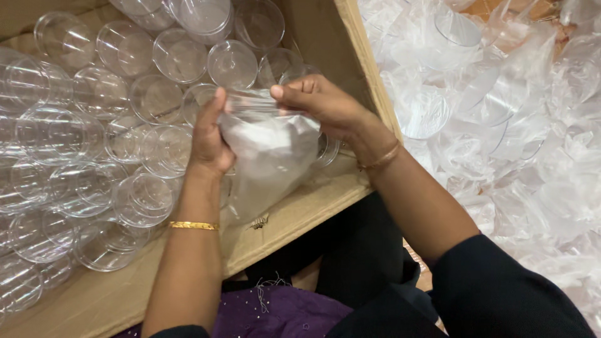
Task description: The person sits on the floor in front of a large cardboard box filled with clear plastic cups. They open plastic bags and place cups into the bags one at a time, filling each bag and setting filled bags aside.
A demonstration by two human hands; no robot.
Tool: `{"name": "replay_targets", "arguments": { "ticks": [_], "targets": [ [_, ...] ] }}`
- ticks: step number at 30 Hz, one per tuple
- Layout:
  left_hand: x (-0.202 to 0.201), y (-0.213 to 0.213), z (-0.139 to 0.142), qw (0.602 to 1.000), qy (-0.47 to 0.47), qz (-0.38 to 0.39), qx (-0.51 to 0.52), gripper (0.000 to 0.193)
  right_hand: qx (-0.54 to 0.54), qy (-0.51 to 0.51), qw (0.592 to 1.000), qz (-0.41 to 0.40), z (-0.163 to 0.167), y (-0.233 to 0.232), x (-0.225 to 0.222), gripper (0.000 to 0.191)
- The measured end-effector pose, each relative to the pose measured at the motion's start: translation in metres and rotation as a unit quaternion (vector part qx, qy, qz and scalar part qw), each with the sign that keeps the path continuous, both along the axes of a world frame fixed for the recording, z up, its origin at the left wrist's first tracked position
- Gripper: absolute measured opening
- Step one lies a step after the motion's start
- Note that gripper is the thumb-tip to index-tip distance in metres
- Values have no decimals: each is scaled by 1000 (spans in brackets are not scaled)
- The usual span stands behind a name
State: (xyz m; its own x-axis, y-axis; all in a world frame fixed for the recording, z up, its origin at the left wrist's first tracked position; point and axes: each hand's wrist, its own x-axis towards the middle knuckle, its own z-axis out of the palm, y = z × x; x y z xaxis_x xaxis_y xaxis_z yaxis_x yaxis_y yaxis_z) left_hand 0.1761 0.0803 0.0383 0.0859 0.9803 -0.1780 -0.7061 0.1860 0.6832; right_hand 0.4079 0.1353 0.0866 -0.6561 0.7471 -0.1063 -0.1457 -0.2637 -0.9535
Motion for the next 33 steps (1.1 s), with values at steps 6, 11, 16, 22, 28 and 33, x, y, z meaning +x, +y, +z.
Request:
{"name": "replay_targets", "arguments": {
  "ticks": [6,11,16,22,28,33],
  "targets": [
    [-6,-4,18,993,-68,46,84,21,26,272,962,26,17,-3,13,24],
    [-17,-3,4,989,90,10,115,18,1,338,937,88,50,3,24,26],
    [-20,41,-45,912,400,-1,90,30,322,-231,918,2,62,44,-5,18],
    [25,127,-102,723,682,112,20,39,392,-632,664,-72,-29,131,-49,29],
    [68,93,-93,772,614,161,38,39,556,-515,620,-203,-38,117,-10,8],
    [62,72,9,851,372,214,303,38,551,-223,723,-352,78,14,35,11]
  ]
}}
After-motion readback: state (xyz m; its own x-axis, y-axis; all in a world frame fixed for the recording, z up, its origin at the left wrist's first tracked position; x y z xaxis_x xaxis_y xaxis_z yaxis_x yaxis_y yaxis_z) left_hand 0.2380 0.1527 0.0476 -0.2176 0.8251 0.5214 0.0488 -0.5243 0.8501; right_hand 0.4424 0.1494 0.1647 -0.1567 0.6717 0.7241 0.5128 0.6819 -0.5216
